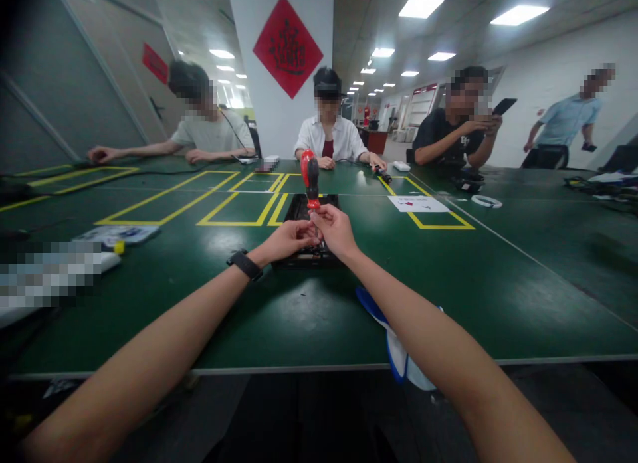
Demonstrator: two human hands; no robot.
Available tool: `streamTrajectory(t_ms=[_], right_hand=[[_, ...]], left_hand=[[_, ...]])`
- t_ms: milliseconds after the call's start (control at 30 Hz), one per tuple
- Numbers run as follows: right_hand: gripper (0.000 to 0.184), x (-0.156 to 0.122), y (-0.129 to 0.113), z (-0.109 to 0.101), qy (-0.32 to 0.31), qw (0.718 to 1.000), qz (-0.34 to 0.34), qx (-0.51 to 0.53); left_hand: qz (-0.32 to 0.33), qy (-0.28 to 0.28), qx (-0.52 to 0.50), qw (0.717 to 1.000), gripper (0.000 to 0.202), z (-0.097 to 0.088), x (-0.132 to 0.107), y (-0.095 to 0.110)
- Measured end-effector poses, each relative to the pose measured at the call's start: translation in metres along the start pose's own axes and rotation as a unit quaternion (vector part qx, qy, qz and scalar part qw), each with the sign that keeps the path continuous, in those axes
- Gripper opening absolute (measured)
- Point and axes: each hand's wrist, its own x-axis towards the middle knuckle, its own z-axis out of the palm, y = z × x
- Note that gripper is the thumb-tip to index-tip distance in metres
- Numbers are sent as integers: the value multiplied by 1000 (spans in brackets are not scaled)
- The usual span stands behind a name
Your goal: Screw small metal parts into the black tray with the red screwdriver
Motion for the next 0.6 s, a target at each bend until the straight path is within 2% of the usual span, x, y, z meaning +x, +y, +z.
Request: streamTrajectory(t_ms=[167,333,600], right_hand=[[30,-1,2,1,13,1000,-7,3],[32,-2,1,2,-2,1000,-13,15],[35,-2,-6,2,-45,999,11,-5]], left_hand=[[-24,18,31,999,22,0,-1,5],[-16,45,50,998,26,1,-2,2],[19,12,108,994,16,-1,-3,6]])
